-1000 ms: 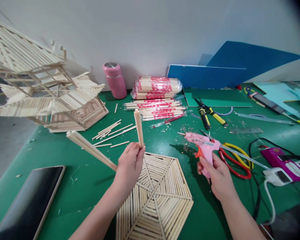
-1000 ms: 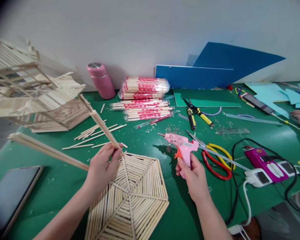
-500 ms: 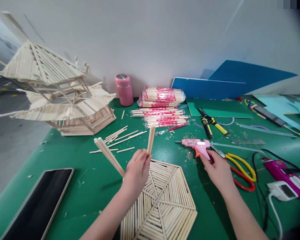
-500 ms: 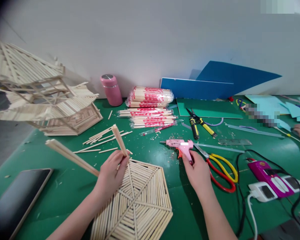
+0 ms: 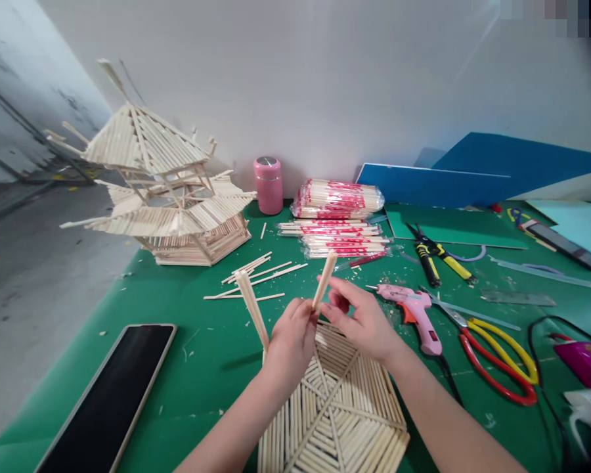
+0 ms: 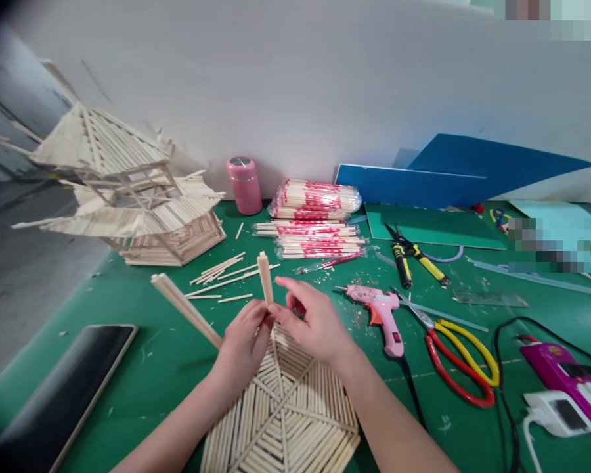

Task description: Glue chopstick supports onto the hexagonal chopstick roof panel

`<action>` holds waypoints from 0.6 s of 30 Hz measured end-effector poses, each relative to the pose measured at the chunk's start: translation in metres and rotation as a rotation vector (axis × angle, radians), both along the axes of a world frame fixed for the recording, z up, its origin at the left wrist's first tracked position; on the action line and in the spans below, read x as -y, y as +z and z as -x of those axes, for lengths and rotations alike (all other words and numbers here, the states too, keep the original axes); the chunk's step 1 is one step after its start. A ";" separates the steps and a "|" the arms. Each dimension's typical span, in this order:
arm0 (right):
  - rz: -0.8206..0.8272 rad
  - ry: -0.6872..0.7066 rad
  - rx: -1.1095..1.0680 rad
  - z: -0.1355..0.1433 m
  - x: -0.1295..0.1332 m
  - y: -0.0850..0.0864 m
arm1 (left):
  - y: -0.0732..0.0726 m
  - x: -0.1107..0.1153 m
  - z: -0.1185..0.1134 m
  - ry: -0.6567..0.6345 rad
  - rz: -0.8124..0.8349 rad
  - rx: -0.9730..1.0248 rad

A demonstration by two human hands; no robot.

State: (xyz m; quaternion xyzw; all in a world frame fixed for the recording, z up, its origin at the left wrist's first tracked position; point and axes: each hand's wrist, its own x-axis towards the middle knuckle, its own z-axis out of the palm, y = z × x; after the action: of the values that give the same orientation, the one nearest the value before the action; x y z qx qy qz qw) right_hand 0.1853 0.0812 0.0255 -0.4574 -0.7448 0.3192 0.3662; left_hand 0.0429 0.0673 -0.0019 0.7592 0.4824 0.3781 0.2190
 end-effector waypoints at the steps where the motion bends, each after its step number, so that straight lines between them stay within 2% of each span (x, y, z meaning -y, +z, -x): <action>1: -0.004 0.042 0.004 0.004 -0.004 0.000 | 0.000 -0.001 0.000 0.004 -0.003 -0.003; 4: -0.023 0.120 -0.001 0.008 -0.011 -0.001 | 0.000 -0.003 0.000 0.022 -0.004 -0.016; 7: -0.037 0.135 -0.019 0.008 -0.012 -0.002 | -0.001 0.000 0.001 0.039 0.010 -0.028; 11: -0.044 0.131 -0.006 0.006 -0.013 -0.004 | -0.003 0.024 0.006 0.097 -0.058 -0.176; 12: -0.042 0.131 0.000 0.006 -0.014 -0.004 | -0.004 0.032 0.007 0.071 -0.121 -0.266; 15: -0.031 0.125 0.017 0.006 -0.016 -0.004 | -0.010 0.053 0.005 -0.072 -0.177 -0.321; 18: -0.035 0.114 0.043 0.009 -0.018 -0.002 | -0.018 0.060 0.000 -0.203 -0.248 -0.385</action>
State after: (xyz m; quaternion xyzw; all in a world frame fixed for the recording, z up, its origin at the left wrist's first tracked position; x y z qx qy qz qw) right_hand 0.1763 0.0988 0.0236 -0.4146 -0.7827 0.3168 0.3393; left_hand 0.0428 0.0074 -0.0195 0.8828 0.3864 0.2591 0.0650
